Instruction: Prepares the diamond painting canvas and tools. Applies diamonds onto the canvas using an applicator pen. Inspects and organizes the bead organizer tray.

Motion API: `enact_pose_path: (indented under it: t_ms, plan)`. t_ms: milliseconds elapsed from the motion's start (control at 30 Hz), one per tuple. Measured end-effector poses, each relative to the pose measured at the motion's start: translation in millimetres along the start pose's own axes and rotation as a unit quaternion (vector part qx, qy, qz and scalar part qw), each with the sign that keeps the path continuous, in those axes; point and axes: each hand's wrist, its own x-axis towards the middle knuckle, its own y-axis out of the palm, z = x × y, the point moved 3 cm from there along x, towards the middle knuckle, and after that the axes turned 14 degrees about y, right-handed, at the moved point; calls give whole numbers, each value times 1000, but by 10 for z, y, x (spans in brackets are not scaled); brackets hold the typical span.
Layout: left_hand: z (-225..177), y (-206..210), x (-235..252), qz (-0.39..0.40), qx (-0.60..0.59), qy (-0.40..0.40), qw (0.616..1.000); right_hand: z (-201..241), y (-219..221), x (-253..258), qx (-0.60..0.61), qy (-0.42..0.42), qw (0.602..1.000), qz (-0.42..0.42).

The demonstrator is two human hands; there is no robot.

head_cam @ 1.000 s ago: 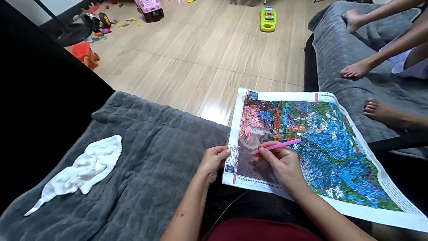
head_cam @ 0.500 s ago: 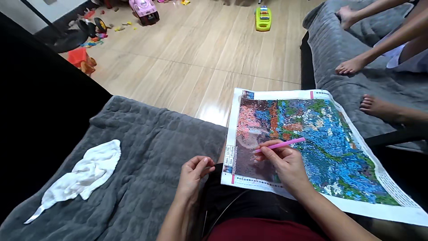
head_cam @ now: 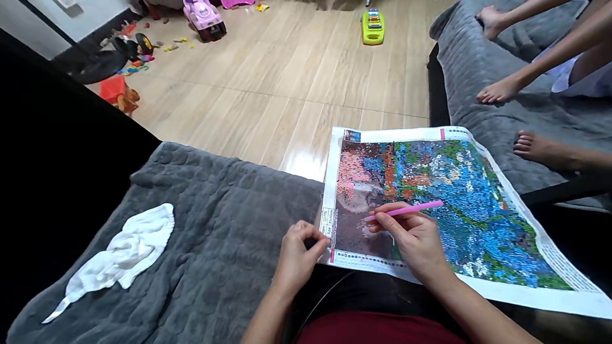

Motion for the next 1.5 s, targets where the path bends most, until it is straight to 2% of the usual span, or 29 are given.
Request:
enact_pose_path:
  t_ms: [167, 567, 833, 1000, 1100, 1233, 1367, 1500]
  plan:
    - [36, 55, -186, 25, 83, 13, 996, 8, 31, -12, 2, -5, 1000, 7]
    - [43, 132, -163, 1, 179, 84, 980, -23, 16, -34, -4, -14, 1000, 11]
    - [-13, 140, -189, 8, 198, 96, 975, -15, 22, -43, -12, -14, 1000, 10]
    - [-39, 106, -205, -17, 160, 90, 983, 10, 10, -63, -5, -20, 1000, 8]
    - [35, 65, -240, -57, 86, 22, 994, 8, 4, -67, -3, -24, 1000, 6]
    - [103, 55, -244, -56, -85, -144, 984, 0, 15, -64, -9, -27, 1000, 9]
    - [114, 46, -207, -63, -210, -210, 953, 4, 43, -71, -16, -20, 1000, 17]
    - [50, 62, -185, -53, -301, -256, 917, -19, 138, -120, -26, -19, 997, 65]
